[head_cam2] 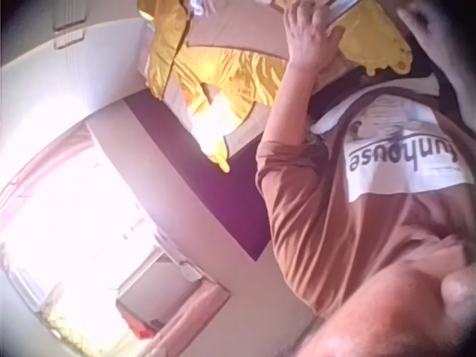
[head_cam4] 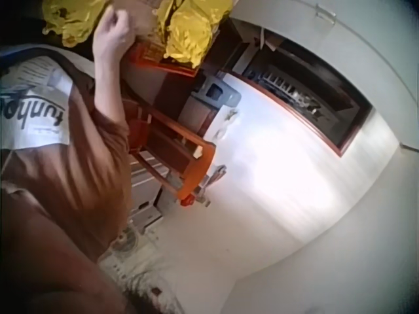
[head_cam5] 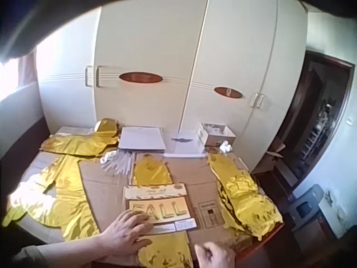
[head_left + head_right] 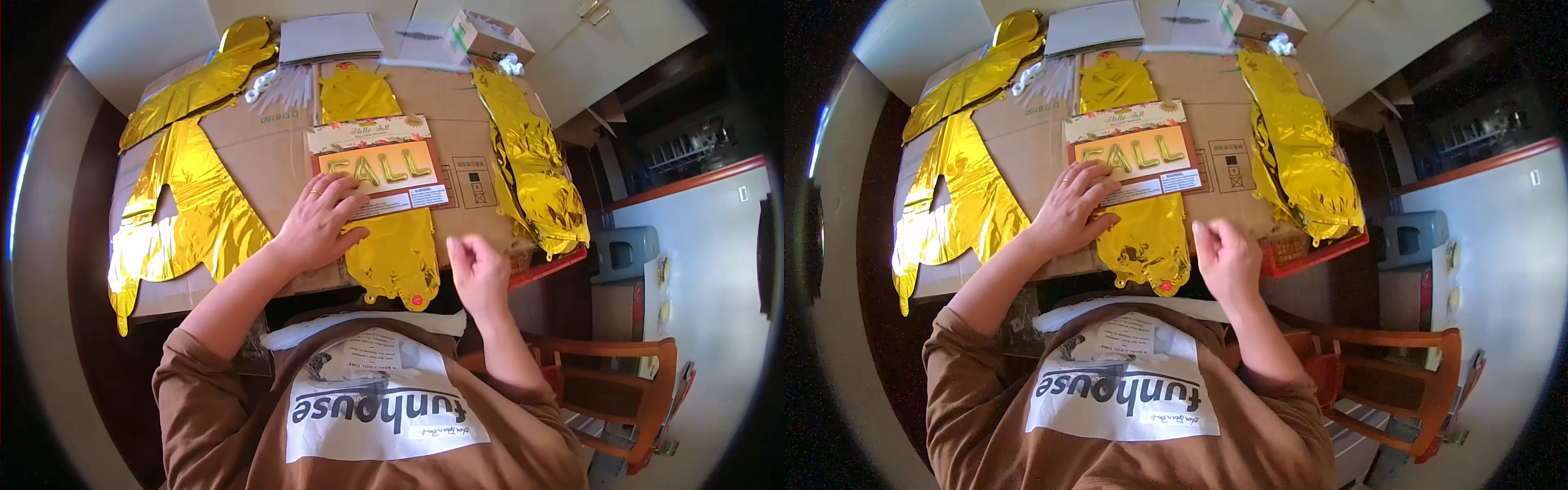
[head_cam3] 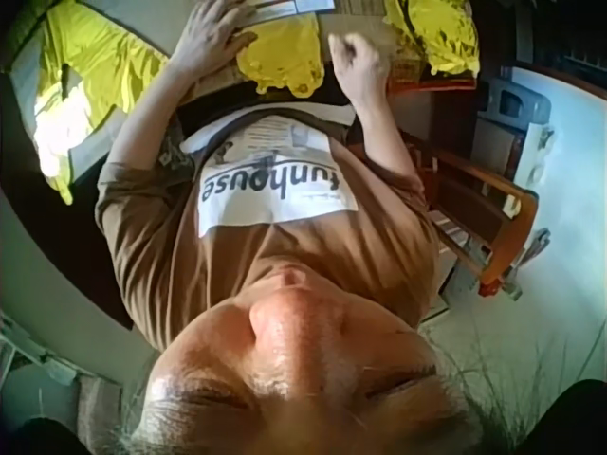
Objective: Folding gold foil decorations and placing them into cardboard backings with instructional inserts.
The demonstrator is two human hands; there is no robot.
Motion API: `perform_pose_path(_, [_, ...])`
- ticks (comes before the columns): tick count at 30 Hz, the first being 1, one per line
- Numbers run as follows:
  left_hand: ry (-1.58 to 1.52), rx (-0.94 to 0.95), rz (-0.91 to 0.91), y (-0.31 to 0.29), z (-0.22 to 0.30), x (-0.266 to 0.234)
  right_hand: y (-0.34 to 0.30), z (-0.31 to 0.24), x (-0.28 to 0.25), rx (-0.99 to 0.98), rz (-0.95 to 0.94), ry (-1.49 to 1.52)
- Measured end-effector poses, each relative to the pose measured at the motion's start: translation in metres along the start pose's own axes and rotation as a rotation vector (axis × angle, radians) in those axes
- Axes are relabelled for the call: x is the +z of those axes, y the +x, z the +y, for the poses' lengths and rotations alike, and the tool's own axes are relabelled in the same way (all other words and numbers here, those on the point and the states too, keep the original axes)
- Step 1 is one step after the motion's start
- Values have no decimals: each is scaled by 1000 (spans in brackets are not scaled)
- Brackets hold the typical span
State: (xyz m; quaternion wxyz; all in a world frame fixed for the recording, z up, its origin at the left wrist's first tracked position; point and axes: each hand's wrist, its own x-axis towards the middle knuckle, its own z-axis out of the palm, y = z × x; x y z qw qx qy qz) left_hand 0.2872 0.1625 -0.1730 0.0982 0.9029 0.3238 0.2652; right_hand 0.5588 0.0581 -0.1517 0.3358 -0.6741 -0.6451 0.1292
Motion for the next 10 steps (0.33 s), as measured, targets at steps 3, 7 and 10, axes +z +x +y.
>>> perform_pose_path(3, [9, -8, -6, 1, 0, 1, -38, 13, 3, 339, -275, 209])
perform_pose_path(7, [-2, 2, -14, 4, 1, 1, -50, 29, 26, 749, -424, 1026])
perform_pose_path(10, [9, 0, -17, 4, 2, 0, -47, 17, 40, 800, -429, 1193])
